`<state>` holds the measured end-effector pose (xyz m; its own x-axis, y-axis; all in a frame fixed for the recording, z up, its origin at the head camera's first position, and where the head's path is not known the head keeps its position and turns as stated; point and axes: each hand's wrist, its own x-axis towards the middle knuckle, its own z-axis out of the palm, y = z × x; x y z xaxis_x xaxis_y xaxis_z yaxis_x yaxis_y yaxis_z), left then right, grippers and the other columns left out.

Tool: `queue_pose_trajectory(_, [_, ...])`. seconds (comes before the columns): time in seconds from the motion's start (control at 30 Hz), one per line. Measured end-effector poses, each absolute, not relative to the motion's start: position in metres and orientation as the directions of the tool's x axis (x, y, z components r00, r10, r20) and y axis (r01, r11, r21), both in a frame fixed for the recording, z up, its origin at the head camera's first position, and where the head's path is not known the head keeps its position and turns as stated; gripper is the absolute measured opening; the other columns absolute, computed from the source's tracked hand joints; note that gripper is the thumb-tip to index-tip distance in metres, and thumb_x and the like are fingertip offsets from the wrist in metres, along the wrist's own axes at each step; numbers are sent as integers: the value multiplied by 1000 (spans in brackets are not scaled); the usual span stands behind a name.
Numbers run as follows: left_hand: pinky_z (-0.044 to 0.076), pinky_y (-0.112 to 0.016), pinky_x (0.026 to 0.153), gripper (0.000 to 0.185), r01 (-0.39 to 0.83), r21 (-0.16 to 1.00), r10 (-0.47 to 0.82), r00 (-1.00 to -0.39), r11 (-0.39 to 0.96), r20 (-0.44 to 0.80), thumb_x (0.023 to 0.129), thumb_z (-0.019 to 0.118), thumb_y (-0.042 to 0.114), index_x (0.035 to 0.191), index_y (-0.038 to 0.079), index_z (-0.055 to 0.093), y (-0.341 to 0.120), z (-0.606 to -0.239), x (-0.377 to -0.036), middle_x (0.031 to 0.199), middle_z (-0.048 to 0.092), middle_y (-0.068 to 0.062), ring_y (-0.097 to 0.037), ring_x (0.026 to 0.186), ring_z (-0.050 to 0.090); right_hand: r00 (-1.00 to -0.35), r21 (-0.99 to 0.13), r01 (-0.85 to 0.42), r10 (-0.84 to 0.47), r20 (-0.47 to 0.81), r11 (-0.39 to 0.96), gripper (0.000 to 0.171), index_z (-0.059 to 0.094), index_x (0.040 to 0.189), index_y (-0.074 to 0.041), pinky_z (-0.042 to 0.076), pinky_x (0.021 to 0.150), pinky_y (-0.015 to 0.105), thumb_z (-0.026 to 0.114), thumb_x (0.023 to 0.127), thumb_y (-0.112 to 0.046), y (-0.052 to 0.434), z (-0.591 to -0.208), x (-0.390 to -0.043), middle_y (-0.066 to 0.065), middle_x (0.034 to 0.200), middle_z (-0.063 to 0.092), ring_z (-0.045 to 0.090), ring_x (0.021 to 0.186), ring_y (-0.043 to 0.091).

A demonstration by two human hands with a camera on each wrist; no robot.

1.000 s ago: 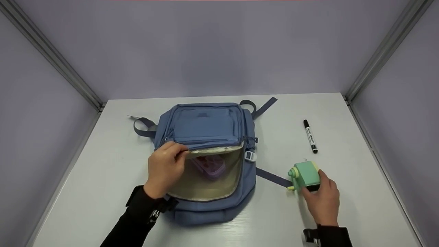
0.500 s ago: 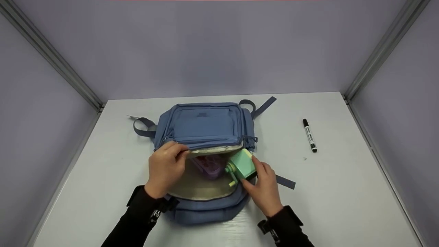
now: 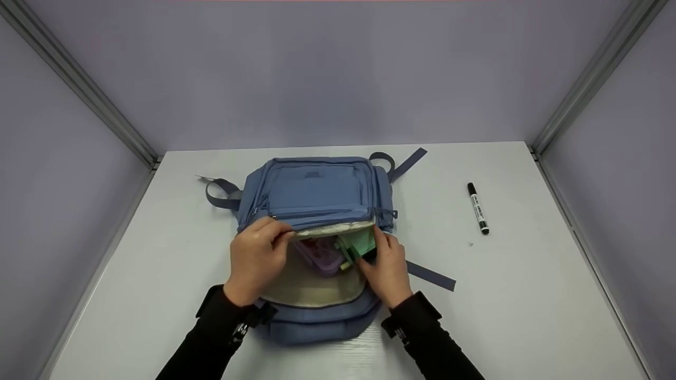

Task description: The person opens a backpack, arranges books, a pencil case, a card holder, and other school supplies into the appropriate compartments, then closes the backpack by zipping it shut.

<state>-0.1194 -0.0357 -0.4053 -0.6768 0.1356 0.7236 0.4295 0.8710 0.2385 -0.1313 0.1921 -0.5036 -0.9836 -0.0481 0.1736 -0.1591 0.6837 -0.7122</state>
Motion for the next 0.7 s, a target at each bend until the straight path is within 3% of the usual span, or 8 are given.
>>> queue_pose_trajectory(0.17, [50, -26, 56, 8, 435, 227, 142, -667, 871, 732, 84, 77, 18, 79, 17, 71, -35, -406, -119, 75, 64, 2, -14, 66, 63, -986, -739, -163, -82, 144, 654, 67, 42, 142, 10, 46, 97, 55, 74, 86, -8, 185, -507, -144, 33, 128, 52, 55, 118, 44])
queue_pose_trajectory(0.33, [50, -27, 55, 8, 438, 223, 145, -662, 871, 735, 84, 78, 19, 79, 17, 71, -34, -408, -119, 74, 63, 1, -13, 65, 62, -977, -751, -204, -86, 193, 629, 69, 40, 144, 7, 45, 101, 57, 75, 87, -9, 178, -514, -153, 33, 131, 55, 56, 122, 46])
queue_pose_trajectory(0.53, [52, -28, 57, 8, 440, 235, 144, -672, 867, 727, 81, 79, 16, 78, 16, 72, -33, -410, -119, 73, 64, 1, -14, 65, 63, -967, -750, -227, -51, 249, 621, 57, 48, 132, 6, 50, 92, 55, 76, 87, -14, 173, -519, -158, 31, 120, 63, 63, 111, 45])
queue_pose_trajectory(0.7, [51, -28, 56, 9, 435, 237, 137, -671, 869, 728, 80, 80, 15, 78, 15, 72, -34, -410, -121, 72, 63, 1, -14, 64, 62, -968, -779, -243, -88, 237, 578, 59, 46, 135, 9, 46, 103, 54, 74, 85, -4, 175, -516, -158, 31, 128, 59, 58, 121, 45])
